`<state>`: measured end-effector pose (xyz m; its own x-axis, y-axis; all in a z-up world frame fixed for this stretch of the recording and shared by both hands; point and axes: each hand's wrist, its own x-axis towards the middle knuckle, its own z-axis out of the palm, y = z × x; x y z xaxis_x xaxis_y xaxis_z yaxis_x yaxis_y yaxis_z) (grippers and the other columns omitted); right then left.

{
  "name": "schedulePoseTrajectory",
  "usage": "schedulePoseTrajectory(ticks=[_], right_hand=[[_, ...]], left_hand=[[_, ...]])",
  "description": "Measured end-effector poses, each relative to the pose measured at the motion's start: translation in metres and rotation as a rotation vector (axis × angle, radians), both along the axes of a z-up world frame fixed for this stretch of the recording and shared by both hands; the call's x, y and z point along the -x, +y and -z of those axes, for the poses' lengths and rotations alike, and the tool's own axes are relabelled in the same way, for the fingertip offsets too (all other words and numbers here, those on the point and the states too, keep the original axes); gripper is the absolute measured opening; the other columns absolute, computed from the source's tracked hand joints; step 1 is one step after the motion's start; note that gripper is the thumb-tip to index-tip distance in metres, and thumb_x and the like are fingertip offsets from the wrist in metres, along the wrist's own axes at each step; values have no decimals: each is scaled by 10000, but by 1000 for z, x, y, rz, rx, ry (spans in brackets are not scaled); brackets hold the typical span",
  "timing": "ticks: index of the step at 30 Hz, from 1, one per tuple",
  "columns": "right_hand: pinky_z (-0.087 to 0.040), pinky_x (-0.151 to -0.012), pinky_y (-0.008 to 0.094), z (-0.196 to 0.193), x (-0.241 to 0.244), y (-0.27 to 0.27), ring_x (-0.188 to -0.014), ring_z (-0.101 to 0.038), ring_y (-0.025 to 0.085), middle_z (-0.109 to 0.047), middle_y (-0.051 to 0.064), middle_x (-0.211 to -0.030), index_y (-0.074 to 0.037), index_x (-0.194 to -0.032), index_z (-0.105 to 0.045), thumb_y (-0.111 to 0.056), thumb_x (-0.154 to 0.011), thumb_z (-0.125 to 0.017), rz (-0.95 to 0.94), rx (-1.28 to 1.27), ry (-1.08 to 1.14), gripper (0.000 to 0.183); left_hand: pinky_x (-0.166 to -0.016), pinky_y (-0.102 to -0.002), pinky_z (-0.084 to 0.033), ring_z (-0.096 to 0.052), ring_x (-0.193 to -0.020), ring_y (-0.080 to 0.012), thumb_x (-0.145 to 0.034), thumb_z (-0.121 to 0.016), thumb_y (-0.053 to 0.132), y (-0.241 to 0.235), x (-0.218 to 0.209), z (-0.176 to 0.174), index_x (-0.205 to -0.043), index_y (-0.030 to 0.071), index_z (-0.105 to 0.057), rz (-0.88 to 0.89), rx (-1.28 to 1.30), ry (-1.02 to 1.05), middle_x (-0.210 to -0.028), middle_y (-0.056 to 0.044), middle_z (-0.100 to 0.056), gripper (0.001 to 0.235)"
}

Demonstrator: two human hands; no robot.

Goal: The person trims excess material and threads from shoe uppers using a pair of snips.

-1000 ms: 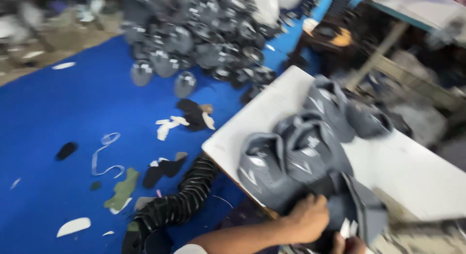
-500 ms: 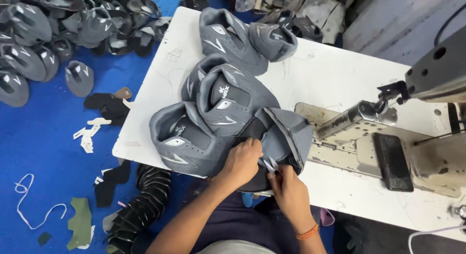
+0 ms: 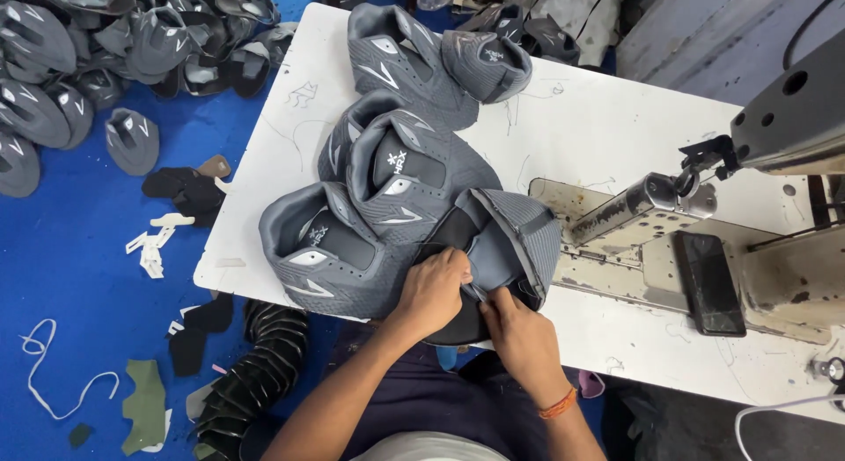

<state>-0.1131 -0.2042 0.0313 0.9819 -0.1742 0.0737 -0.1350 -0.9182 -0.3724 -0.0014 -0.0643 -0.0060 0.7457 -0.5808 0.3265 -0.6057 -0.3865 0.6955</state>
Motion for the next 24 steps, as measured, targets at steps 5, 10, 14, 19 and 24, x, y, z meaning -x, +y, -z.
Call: schedulePoseTrajectory(ticks=[5, 10, 14, 19, 24], right_hand=[[-510, -535, 490, -1, -2, 3, -635, -671, 385, -705, 136, -803, -84, -987, -553, -289, -957, -613, 11, 12, 12, 215], [-509, -560, 497, 4, -2, -4, -659, -673, 389, -711, 141, -810, -81, -983, -547, -306, -981, -613, 12, 23, 68, 235], [-518, -564, 445, 18, 4, -13, -663, -692, 353, -715, 151, -791, -52, -1075, -566, -265, -962, -654, 33, -235, -85, 257], [-475, -544, 387, 16, 4, -17, -572, -622, 292, -679, 168, -785, -25, -1156, -562, -212, -980, -648, 199, -702, -56, 271], [-493, -549, 406, 25, -2, -8, -605, -629, 361, -671, 212, -803, -8, -1141, -549, -219, -985, -665, 231, -573, -135, 286]], left_hand=[[-738, -464, -535, -688, -870, -341, -882, -657, 27, 1, -2, 1, -897, 29, -568, 2, 27, 39, -887, -125, -684, 90], [-732, -442, -540, -692, -860, -339, -881, -620, -18, 5, -15, 27, -950, 26, -563, 6, 171, 128, -882, -136, -679, 99], [-651, -432, -532, -641, -739, -334, -964, -607, 40, 10, -15, 4, -1006, 35, -563, -176, 385, 514, -854, -141, -635, 61], [-656, -389, -545, -652, -729, -297, -834, -730, 48, 10, 0, -34, -1043, 25, -611, -98, 354, 245, -1057, -128, -601, 241], [-702, -447, -530, -677, -850, -344, -833, -719, 31, 4, 3, -9, -875, 59, -614, -79, 147, -64, -995, -94, -591, 116]])
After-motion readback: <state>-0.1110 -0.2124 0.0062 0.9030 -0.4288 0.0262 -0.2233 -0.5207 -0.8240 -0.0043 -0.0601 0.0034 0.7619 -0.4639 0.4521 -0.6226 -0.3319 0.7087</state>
